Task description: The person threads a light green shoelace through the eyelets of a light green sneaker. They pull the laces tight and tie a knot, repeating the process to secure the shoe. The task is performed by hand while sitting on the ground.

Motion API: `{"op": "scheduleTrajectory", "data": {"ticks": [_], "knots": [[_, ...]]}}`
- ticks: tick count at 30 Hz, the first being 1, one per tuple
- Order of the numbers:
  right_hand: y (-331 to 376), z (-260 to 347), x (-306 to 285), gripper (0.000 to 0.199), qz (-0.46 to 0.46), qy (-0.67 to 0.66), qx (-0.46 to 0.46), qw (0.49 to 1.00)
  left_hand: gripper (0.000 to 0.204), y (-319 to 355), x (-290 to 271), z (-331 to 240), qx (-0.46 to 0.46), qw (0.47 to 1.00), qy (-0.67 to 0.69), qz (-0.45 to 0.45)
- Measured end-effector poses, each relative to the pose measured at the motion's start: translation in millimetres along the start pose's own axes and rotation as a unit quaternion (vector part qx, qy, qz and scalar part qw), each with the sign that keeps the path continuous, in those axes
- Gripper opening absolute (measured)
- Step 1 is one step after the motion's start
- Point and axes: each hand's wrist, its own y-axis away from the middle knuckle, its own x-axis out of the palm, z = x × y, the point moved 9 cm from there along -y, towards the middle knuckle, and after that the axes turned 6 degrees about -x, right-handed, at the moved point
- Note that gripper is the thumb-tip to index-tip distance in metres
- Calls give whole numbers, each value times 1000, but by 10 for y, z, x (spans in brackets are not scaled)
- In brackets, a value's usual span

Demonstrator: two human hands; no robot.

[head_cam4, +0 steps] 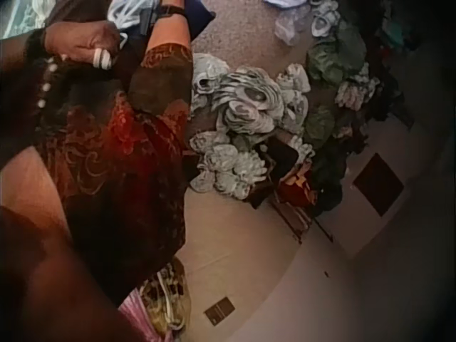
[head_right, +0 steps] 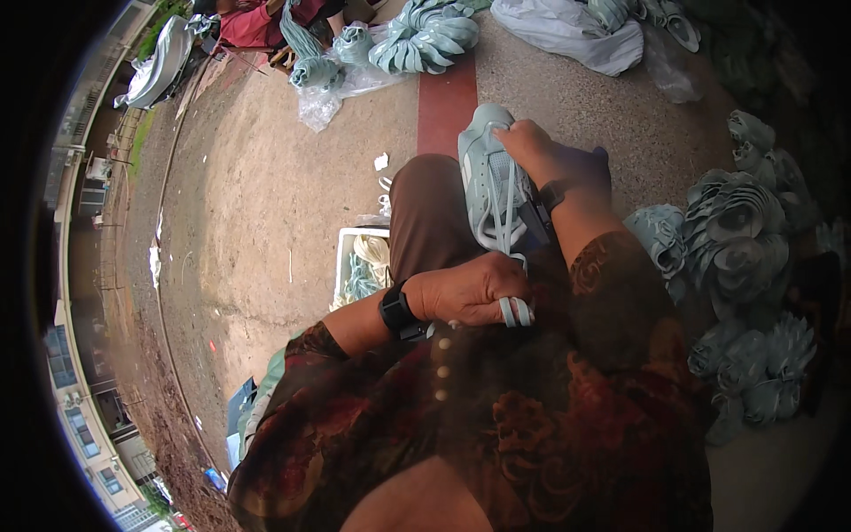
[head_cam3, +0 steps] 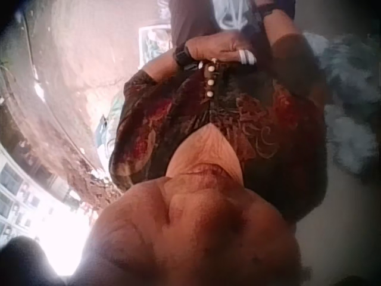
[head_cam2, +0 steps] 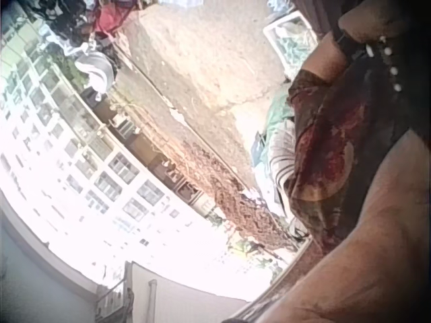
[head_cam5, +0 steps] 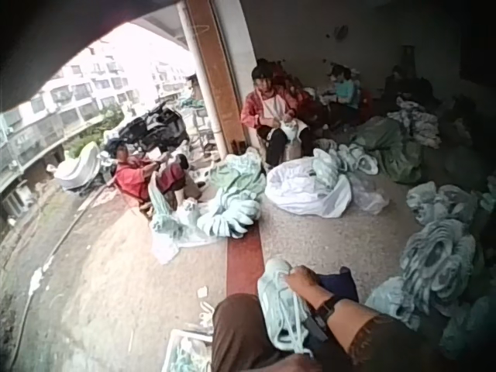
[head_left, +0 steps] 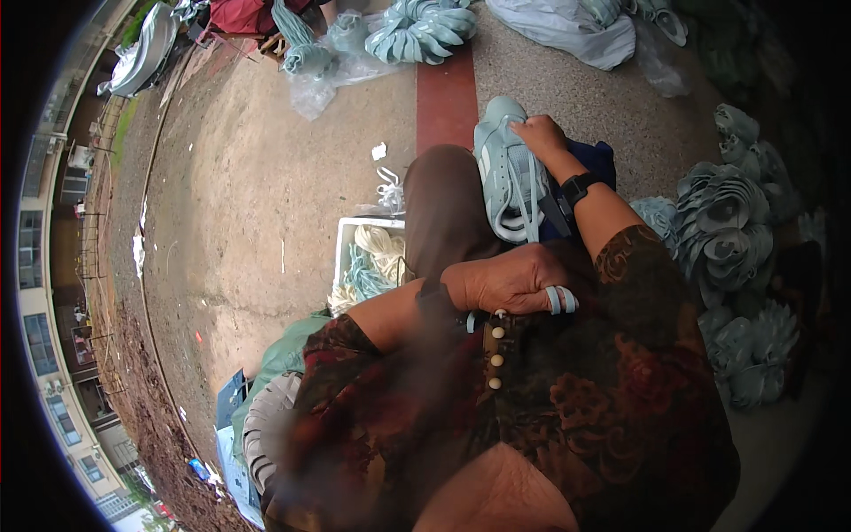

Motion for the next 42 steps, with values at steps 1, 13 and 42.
{"op": "scheduleTrajectory", "data": {"ticks": [1, 13, 42], "knots": [[64, 0, 16, 36, -3, -28, -9, 1000, 31, 2, -57, -23, 9, 998, -53, -23], [645, 692, -306, 6, -177, -75, -343, 920, 33, -70, -309, -138, 13, 977, -189, -101], [264, 688, 174, 24, 84, 29, -276, 957, 44, -128, 314, 511, -148, 952, 258, 66]]}}
